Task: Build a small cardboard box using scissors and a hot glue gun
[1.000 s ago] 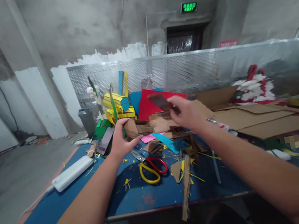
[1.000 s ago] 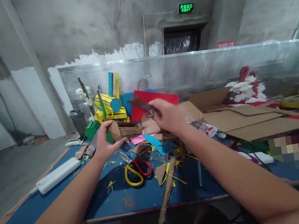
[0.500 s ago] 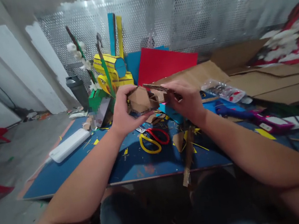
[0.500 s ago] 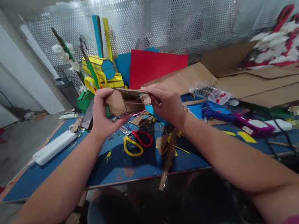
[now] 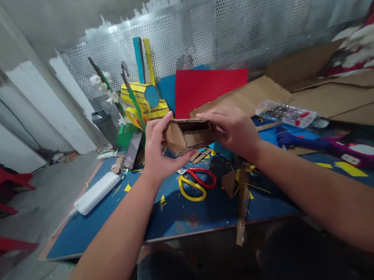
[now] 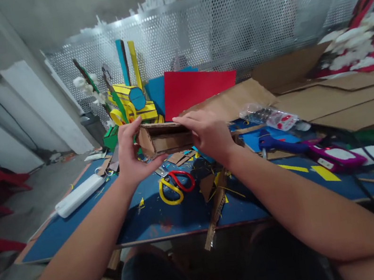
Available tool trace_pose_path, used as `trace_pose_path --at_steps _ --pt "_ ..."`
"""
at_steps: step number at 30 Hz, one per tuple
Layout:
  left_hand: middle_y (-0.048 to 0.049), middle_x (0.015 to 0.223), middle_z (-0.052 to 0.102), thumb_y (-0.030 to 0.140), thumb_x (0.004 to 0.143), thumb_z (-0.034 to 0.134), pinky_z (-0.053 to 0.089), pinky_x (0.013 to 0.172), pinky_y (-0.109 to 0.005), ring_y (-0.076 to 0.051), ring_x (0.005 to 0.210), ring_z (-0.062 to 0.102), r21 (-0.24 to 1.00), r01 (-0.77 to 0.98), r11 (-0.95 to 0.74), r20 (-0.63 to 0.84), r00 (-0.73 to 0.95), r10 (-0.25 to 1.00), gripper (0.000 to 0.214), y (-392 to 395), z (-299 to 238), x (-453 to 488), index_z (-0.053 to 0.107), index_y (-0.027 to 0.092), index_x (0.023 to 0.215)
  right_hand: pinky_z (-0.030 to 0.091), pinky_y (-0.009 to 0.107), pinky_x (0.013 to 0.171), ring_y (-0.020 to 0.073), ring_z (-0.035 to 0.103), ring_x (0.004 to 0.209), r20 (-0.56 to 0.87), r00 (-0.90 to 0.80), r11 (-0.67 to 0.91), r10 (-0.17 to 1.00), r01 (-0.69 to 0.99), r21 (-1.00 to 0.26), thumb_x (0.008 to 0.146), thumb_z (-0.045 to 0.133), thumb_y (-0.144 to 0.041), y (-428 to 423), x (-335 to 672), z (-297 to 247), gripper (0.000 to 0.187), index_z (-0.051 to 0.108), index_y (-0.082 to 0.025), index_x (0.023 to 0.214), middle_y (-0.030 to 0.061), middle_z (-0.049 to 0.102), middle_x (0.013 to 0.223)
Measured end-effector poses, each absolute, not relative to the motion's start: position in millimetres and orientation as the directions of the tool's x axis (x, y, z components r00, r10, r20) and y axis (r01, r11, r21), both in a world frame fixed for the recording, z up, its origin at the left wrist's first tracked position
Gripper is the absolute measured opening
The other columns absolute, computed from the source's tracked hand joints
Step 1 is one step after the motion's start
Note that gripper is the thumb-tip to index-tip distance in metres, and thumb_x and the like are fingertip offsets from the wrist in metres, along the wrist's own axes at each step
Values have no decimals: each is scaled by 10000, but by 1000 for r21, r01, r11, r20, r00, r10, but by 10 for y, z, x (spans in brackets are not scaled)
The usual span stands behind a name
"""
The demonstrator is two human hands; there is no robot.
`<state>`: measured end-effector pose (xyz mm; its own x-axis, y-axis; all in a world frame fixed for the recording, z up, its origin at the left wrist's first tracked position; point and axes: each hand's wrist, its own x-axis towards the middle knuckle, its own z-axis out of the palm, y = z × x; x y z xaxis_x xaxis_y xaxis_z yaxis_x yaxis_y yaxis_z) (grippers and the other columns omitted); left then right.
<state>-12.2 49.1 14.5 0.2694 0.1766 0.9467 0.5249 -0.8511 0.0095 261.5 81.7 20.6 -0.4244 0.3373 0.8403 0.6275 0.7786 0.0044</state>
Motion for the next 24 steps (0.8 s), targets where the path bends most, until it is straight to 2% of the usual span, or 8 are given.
trace_pose_path --at_steps 4,7,12,19,21,24 --pt "-130 1337 629 721 880 862 621 823 -389 -315 1249 600 -8 543 -840 951 263 161 952 478 162 -141 530 274 1652 608 501 1024 342 771 1196 818 -452 775 356 632 11 951 581 -73 813 2612 229 571 763 -243 1465 101 837 1347" --pt "-126 1339 632 714 858 881 629 856 -420 -323 1257 600 -7 563 -827 952 258 167 966 476 170 -148 530 286 1650 597 500 1022 342 761 1197 808 -454 761 375 648 11 945 581 -69 803 2605 243 593 750 -261 1480 94 833 1352" --pt "-122 1330 637 650 806 954 625 780 -386 -323 1229 622 18 561 -828 949 250 190 961 456 198 -146 567 305 1615 585 513 1028 350 751 1215 788 -467 760 402 650 -3 963 560 -81 785 2608 253 598 734 -265 1505 94 820 1394" --pt "-113 1309 658 628 778 977 633 928 -452 -326 1227 644 23 566 -824 945 258 204 849 440 233 -167 628 287 1473 578 524 1009 356 754 1215 786 -474 756 398 654 12 962 558 -82 794 2591 224 609 724 -249 1525 109 817 1401" --pt "-107 1314 652 615 756 997 631 959 -457 -325 1230 653 65 533 -844 942 247 228 843 513 225 -233 640 295 1449 580 537 1024 364 758 1217 813 -435 763 387 646 -18 986 594 -131 812 2621 224 572 714 -249 1533 118 819 1386" --pt "-98 1370 637 582 775 998 635 959 -412 -294 1211 690 238 417 -877 935 145 323 826 707 204 -396 629 317 1465 585 549 1066 377 760 1222 874 -333 784 355 615 -84 970 742 -282 906 2752 238 587 680 -227 1551 139 815 1348"
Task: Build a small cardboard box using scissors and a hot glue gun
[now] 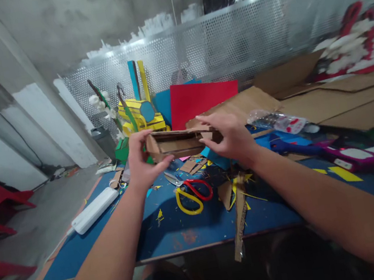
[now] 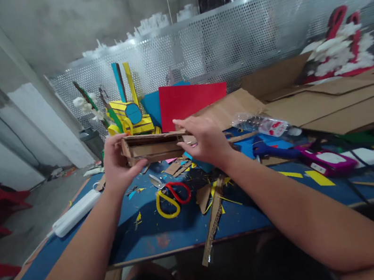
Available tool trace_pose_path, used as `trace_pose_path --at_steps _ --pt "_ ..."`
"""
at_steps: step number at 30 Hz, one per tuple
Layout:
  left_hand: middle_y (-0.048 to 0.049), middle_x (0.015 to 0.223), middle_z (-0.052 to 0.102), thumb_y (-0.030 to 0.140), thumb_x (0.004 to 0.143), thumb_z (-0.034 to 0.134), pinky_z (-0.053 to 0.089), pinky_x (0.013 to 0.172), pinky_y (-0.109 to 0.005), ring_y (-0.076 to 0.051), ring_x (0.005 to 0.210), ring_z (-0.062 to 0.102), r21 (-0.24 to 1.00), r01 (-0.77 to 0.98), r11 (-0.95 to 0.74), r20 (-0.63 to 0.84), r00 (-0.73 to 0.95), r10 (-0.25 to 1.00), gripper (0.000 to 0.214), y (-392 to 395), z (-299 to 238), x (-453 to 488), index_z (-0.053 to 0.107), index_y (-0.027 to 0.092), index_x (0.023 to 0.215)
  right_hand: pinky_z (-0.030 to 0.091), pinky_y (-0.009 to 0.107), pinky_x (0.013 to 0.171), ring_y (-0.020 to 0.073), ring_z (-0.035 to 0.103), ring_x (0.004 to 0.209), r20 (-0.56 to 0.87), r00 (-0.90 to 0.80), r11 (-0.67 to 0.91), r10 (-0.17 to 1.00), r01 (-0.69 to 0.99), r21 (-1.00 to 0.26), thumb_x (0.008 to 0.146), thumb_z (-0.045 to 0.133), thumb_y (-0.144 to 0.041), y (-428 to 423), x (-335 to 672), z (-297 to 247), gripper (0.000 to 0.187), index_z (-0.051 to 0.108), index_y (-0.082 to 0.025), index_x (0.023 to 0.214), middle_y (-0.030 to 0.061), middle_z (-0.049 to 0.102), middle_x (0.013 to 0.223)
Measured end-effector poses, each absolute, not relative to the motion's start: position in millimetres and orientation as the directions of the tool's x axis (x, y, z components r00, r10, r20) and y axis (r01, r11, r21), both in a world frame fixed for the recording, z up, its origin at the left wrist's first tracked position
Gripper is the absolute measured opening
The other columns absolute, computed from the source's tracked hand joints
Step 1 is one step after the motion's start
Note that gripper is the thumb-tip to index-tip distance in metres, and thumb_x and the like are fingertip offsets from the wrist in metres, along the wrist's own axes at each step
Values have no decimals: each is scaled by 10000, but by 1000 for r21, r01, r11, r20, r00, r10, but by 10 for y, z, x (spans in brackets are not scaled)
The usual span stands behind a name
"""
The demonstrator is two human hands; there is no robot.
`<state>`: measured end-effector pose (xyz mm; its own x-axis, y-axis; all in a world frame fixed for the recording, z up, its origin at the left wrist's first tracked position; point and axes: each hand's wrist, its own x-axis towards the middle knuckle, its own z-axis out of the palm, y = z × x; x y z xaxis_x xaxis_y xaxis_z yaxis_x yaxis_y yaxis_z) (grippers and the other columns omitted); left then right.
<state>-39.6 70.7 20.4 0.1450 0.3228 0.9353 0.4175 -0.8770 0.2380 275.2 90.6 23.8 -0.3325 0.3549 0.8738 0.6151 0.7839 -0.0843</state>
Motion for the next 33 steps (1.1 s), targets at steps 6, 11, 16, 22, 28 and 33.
trace_pose_path --at_steps 6,11,16,22,28,33 --pt "-81 1397 711 665 762 987 625 1085 -420 -294 1257 736 493 135 -860 869 -128 478 772 1083 159 -735 674 328 1382 565 569 1047 397 755 1179 899 -233 724 372 679 -124 971 757 -415 1152 3065 276 445 749 -221 1371 158 820 1277" --pt "-54 1507 699 684 795 955 616 1145 -425 -281 1384 709 544 36 -838 832 -156 533 772 1186 97 -841 661 387 1444 437 637 1138 401 744 1183 946 -109 638 305 761 -118 1000 726 -453 1046 3071 345 316 782 -269 1250 103 849 1215" --pt "-38 1482 726 670 832 927 670 1019 -367 -256 1286 759 605 -48 -795 779 -175 603 706 1221 42 -851 674 408 1437 417 646 1128 402 733 1141 959 -78 608 271 787 -108 987 725 -456 956 3044 392 292 780 -293 1223 86 846 1157" --pt "-57 1436 750 685 825 923 685 882 -329 -257 1186 784 653 -71 -754 734 -189 652 724 1213 36 -834 685 391 1443 402 655 1126 396 722 1119 956 -79 612 283 782 -117 992 726 -445 945 3047 398 239 791 -299 1170 75 835 1099" --pt "-41 1252 755 669 835 918 633 712 -259 -205 1006 764 671 -66 -739 710 -230 665 666 1171 60 -798 716 388 1404 401 657 1111 396 720 1116 955 -77 607 287 786 -119 987 742 -444 941 3048 403 238 791 -300 1171 80 835 1107" --pt "-47 1282 745 667 896 864 658 768 -293 -214 1028 771 681 -41 -731 714 -186 675 644 1171 52 -825 691 384 1448 421 646 1089 391 721 1088 956 -72 603 283 789 -119 985 746 -458 968 3049 385 236 796 -316 1166 67 847 1091"
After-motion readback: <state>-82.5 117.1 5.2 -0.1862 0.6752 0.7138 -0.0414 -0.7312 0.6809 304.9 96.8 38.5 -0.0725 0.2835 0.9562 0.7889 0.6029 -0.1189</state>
